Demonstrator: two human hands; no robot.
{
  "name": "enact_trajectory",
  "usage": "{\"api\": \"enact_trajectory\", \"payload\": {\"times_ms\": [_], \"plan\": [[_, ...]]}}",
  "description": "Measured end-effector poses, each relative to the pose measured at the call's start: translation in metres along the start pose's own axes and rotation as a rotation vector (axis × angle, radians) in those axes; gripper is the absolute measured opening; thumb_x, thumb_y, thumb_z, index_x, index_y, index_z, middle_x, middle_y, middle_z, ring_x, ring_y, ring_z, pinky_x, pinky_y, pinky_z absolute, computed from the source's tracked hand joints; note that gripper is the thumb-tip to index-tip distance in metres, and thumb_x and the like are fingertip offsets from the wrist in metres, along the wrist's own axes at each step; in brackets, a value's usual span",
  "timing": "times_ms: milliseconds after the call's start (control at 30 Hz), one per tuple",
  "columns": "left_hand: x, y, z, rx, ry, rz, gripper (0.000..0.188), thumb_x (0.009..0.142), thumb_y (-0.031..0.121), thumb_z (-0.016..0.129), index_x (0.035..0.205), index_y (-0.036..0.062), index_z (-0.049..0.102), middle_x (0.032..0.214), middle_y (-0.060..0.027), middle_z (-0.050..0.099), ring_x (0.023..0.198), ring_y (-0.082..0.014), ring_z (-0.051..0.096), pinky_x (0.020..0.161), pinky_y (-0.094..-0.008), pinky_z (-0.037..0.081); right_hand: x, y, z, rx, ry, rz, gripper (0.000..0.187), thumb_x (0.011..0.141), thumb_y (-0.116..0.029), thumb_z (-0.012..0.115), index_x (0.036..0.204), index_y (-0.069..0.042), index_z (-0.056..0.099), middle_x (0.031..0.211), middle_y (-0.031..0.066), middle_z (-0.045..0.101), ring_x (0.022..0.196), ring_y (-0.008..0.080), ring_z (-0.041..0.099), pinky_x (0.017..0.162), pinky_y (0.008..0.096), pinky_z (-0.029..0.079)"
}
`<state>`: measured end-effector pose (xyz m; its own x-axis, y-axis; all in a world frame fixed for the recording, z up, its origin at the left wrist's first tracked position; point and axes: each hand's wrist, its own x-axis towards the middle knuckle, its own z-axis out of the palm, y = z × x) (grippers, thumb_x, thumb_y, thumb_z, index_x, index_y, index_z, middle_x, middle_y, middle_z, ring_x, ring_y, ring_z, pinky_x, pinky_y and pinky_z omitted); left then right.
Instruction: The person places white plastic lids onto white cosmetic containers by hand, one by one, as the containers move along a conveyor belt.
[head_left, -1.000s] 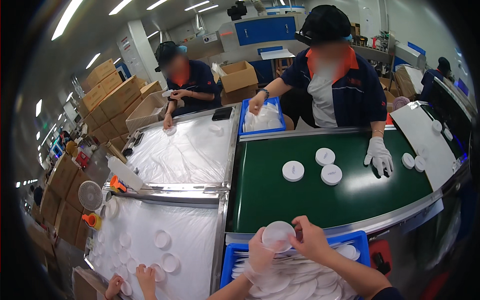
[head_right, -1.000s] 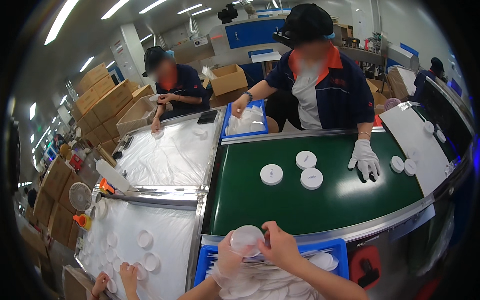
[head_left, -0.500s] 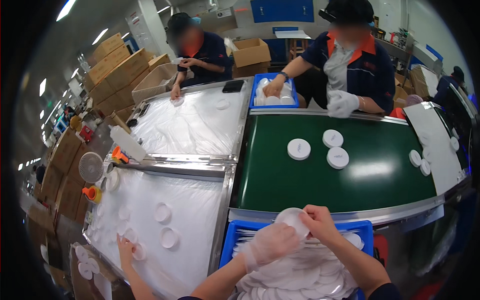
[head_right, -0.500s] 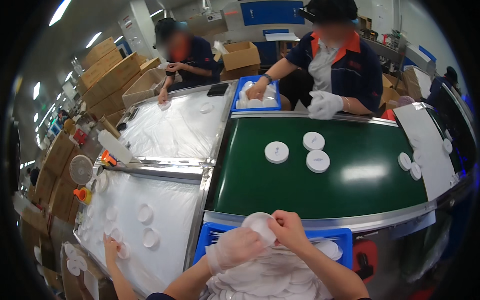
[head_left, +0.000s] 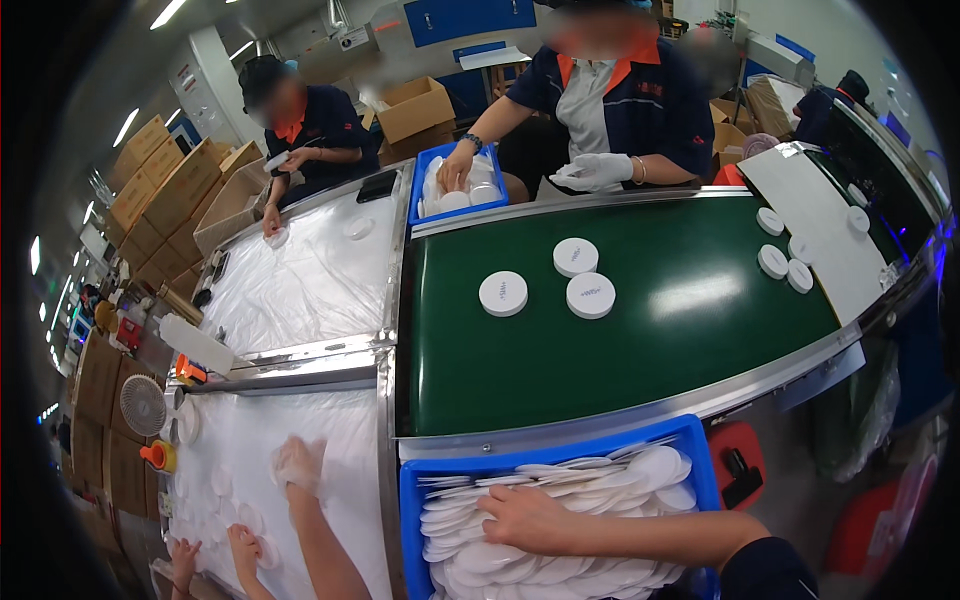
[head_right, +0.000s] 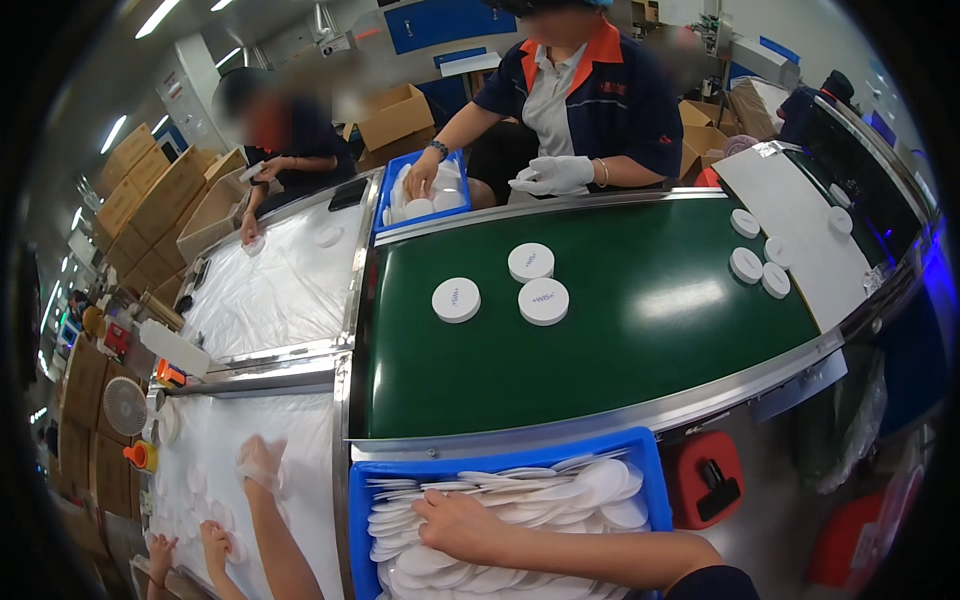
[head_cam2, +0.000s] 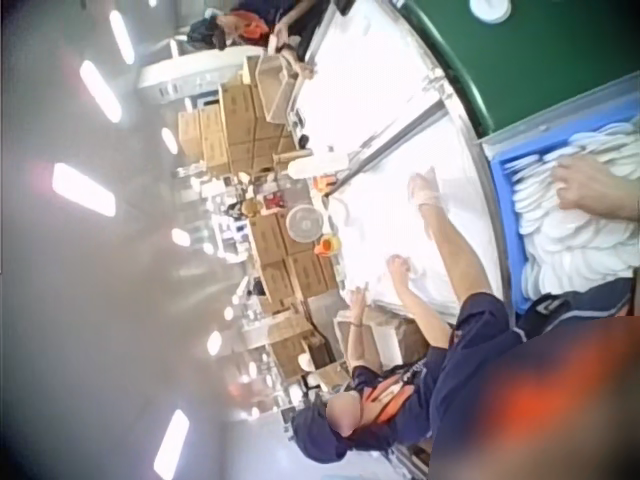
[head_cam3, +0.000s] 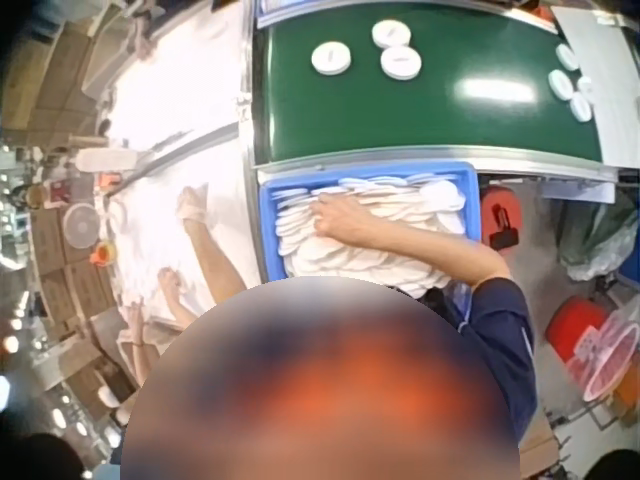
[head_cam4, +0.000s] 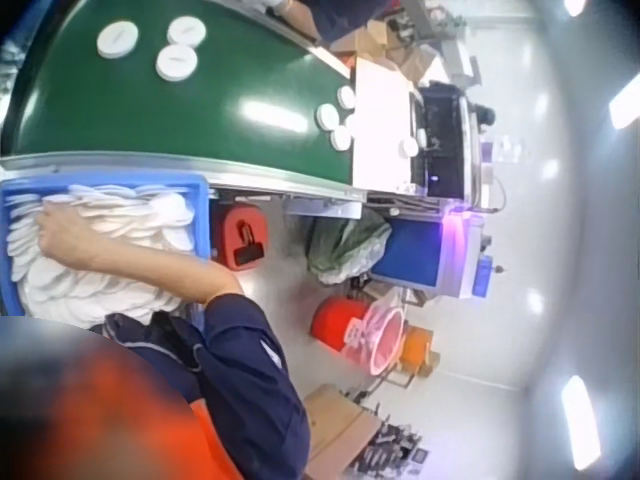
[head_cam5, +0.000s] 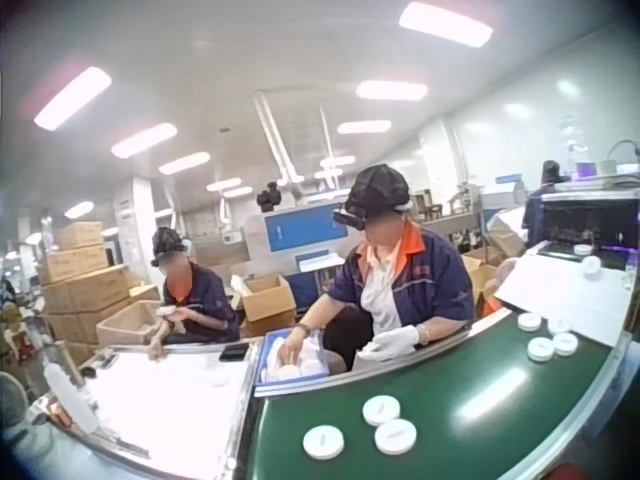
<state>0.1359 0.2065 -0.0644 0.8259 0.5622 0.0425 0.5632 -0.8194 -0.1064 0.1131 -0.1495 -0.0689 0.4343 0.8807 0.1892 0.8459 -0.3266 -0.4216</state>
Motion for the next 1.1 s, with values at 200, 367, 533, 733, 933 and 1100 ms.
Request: {"api": "enact_trajectory", "payload": {"times_ms": [200,367,533,733,933,1100], "plan": [[0.030,0.220,-0.012,-0.605,0.277,0.776,0.069,0.074,0.037,0.066,0.126,-0.0004,0.041,0.124,-0.0208,0.045,0.119,-0.0292,0.041,0.100,-0.0344,0.031,0.007,-0.002,0.003,0.195,0.028,-0.046,0.018,0.065,-0.024,0.064,0.061,-0.006,0.061,0.090,0.0079,0.051,0.090,0.0244,0.050,0.069,0.0344,0.047],[0.035,0.313,-0.006,-0.403,0.073,0.701,0.086,0.070,0.046,0.065,0.133,0.0013,0.028,0.133,-0.0223,0.034,0.125,-0.0378,0.028,0.102,-0.0385,0.029,0.004,-0.010,0.012,0.103,0.047,-0.083,0.015,0.064,-0.021,0.062,0.063,-0.007,0.064,0.091,0.0074,0.052,0.092,0.0239,0.049,0.071,0.0350,0.045],[0.005,0.297,-0.027,-0.774,0.099,0.520,0.080,0.066,0.041,0.069,0.128,0.0009,0.037,0.124,-0.0179,0.044,0.113,-0.0331,0.041,0.097,-0.0389,0.034,0.002,-0.012,0.008,-0.042,-0.092,-0.096,0.013,0.068,-0.020,0.057,0.063,-0.009,0.062,0.096,0.0073,0.053,0.094,0.0222,0.049,0.069,0.0335,0.044],[-0.092,0.240,-0.055,-1.162,0.059,0.797,0.079,0.061,0.021,0.078,0.125,0.0006,0.037,0.122,-0.0184,0.044,0.109,-0.0315,0.046,0.090,-0.0364,0.040,-0.008,-0.011,0.002,-0.137,-0.016,-0.111,0.011,0.062,-0.014,0.058,0.060,-0.006,0.064,0.087,0.0087,0.056,0.090,0.0238,0.051,0.064,0.0330,0.046],[-0.123,0.211,-0.049,-1.210,0.160,0.795,0.080,0.057,0.022,0.081,0.121,0.0007,0.038,0.133,-0.0232,0.033,0.110,-0.0308,0.047,0.090,-0.0344,0.040,0.000,-0.009,0.006,-0.076,-0.145,-0.106,0.015,0.065,-0.012,0.056,0.075,-0.005,0.065,0.095,0.0092,0.057,0.095,0.0217,0.052,0.069,0.0303,0.045],[-0.121,0.203,-0.059,-1.123,0.388,0.748,0.085,0.055,0.021,0.082,0.124,-0.0021,0.037,0.125,-0.0205,0.041,0.109,-0.0315,0.047,0.090,-0.0353,0.041,-0.005,0.004,-0.003,-0.038,0.097,-0.087,0.014,0.068,-0.011,0.055,0.080,-0.006,0.059,0.092,0.0059,0.055,0.089,0.0209,0.053,0.072,0.0320,0.045]]}}
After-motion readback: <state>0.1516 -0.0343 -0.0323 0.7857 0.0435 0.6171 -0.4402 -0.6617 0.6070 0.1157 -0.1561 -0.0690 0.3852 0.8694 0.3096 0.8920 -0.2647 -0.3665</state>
